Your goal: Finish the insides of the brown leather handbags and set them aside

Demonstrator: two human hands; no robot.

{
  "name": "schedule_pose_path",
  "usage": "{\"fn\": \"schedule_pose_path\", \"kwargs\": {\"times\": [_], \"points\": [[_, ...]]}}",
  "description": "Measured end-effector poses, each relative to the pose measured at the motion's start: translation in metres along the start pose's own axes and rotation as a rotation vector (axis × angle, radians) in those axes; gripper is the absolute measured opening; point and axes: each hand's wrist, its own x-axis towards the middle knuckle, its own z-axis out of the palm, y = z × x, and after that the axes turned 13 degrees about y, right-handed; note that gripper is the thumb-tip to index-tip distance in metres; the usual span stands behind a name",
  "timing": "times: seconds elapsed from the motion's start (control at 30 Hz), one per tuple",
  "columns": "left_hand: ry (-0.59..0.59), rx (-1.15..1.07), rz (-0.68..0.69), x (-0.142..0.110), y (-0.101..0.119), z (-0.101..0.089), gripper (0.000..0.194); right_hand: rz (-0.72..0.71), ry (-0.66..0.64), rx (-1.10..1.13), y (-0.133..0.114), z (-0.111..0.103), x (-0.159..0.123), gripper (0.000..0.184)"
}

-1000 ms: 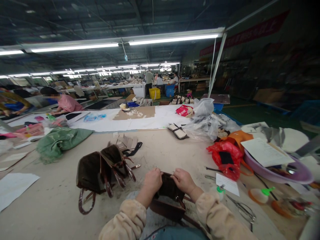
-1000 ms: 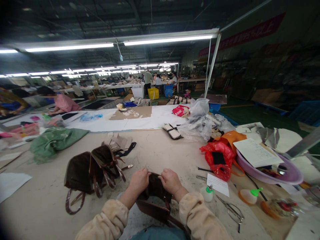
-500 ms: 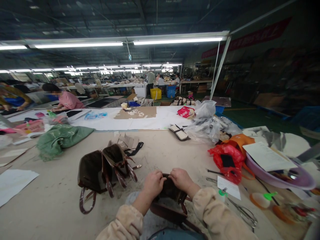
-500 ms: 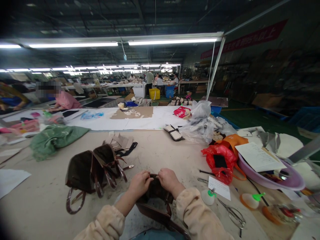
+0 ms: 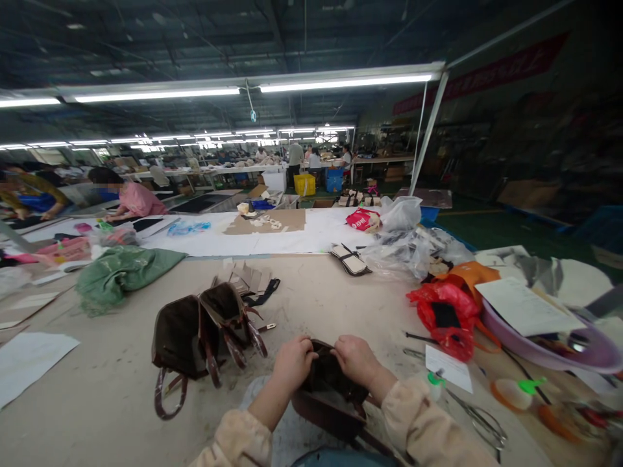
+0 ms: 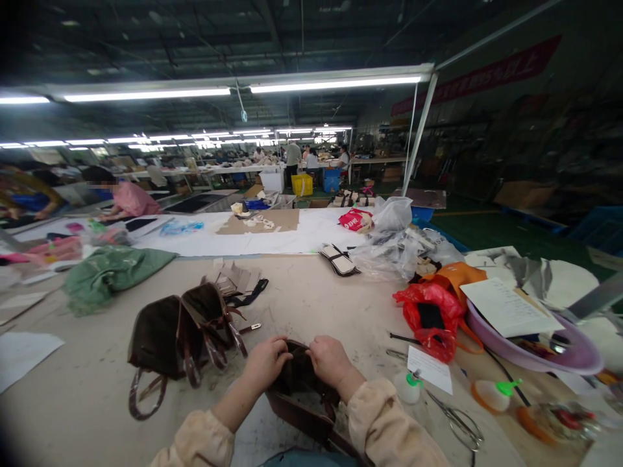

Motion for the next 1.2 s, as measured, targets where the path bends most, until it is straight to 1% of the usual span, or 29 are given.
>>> {"fn": "schedule_pose_path", "kwargs": {"times": [0.1, 0.23, 0.33, 0.37, 0.47, 0.63, 0.83, 0.97, 1.1, 1.2], "points": [[-0.031, 0.016, 0.019, 0.005, 0.008, -0.002, 0.012, 0.013, -0.006, 0.022, 0.003, -0.006, -0.013, 0.025], [-0.040, 0.003, 0.075, 0.006, 0.020, 0.000, 0.014, 0.082, 0.001, 0.020, 0.010, -0.006, -0.027, 0.027], [-0.042, 0.009, 0.131, 0.005, 0.025, 0.001, 0.024, 0.110, 0.013, 0.019, 0.015, -0.002, -0.032, 0.028], [-0.051, 0.019, 0.151, 0.005, 0.025, 0.001, 0.024, 0.110, 0.019, 0.020, 0.016, -0.001, -0.033, 0.028], [-0.067, 0.063, 0.178, 0.007, 0.025, 0.002, 0.014, 0.087, 0.037, 0.020, 0.016, 0.003, -0.033, 0.028], [-0.082, 0.111, 0.111, 0.009, 0.024, 0.005, 0.017, 0.055, 0.063, 0.021, 0.013, 0.005, -0.033, 0.028], [-0.050, 0.093, 0.085, 0.008, 0.024, 0.010, 0.019, 0.065, 0.073, 0.037, 0.013, 0.006, -0.034, 0.028], [-0.056, 0.082, 0.052, 0.009, 0.024, 0.013, 0.021, 0.075, 0.085, 0.049, 0.012, 0.008, -0.034, 0.029], [-0.046, 0.050, 0.050, 0.009, 0.026, 0.012, 0.021, 0.082, 0.099, 0.055, 0.013, 0.010, -0.035, 0.031], [-0.055, 0.029, 0.020, 0.008, 0.026, 0.010, 0.022, 0.089, 0.074, 0.067, 0.015, 0.009, -0.034, 0.034]]}}
